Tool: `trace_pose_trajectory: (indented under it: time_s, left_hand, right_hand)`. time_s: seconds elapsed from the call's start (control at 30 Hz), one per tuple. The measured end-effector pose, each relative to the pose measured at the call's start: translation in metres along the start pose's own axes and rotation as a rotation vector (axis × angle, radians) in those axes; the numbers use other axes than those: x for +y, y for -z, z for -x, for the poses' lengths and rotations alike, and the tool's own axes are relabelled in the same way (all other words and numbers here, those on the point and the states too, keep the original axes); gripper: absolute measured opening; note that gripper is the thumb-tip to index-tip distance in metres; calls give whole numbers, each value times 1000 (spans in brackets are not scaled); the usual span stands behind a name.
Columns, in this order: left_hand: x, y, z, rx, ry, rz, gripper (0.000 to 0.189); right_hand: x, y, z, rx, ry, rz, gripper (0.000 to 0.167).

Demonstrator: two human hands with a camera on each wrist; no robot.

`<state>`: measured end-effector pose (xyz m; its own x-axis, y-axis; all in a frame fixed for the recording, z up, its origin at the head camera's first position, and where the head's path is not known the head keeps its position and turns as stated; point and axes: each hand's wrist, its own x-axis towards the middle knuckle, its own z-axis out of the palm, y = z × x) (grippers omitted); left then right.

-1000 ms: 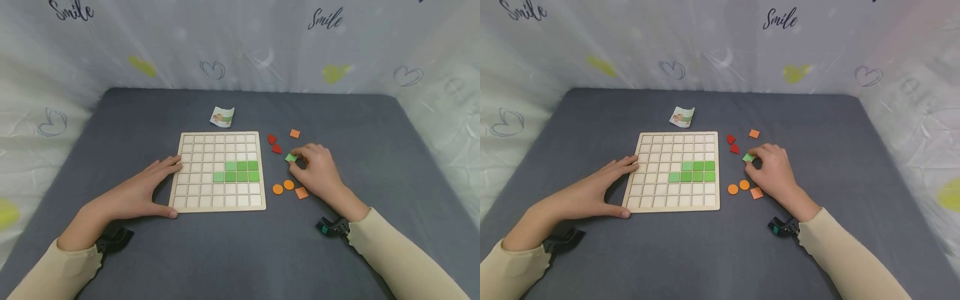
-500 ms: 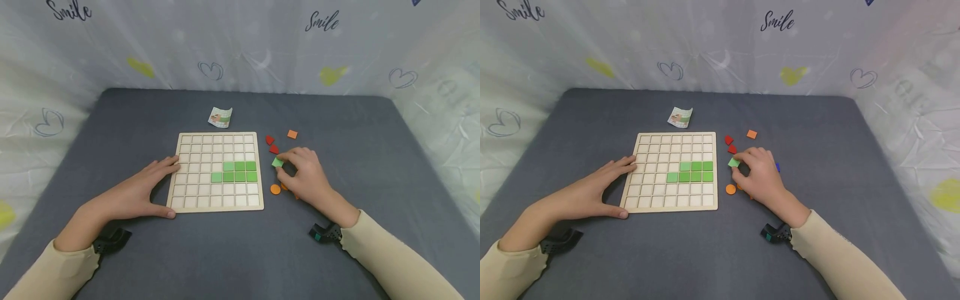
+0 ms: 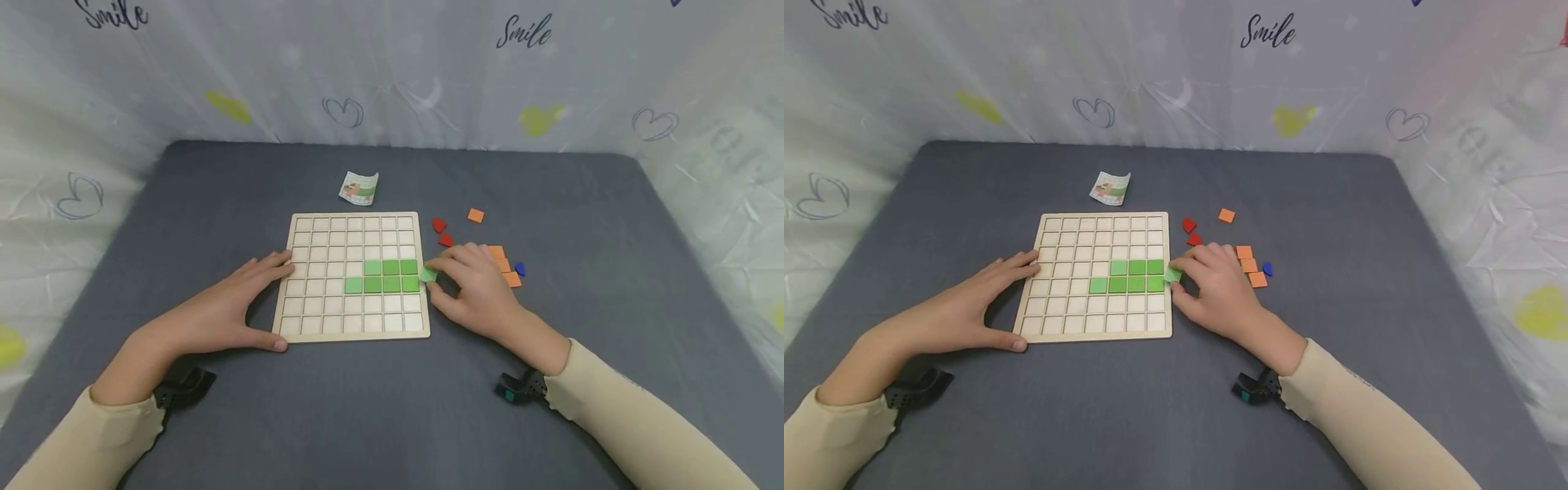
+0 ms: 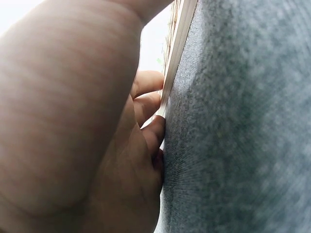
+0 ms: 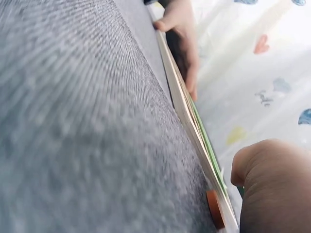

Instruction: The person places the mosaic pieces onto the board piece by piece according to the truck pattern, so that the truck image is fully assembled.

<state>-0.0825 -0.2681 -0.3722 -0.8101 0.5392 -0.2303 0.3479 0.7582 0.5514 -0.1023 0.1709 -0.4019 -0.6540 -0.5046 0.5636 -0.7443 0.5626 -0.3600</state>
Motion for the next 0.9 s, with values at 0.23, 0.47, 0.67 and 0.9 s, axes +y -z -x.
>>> trace_pose_trajectory:
  time_s: [0.23,0.47,0.67,0.9]
  left_hand:
    - [0,0,0,0,3,-4,127]
    - [0,0,1,-1,6,8,128]
    - [0,-2,-1,6,5,3,127]
    - [1,0,-1,-4,9,-1,128]
  right_hand:
    - [-10,-8,-8,-73,-16,-47,22]
    - [-19,-21,-20,-97,7,-43,21]
    - [-27,-30,-31,-126,-3,-42,20]
    - [-34,-43,-45,-139,11,-53,21]
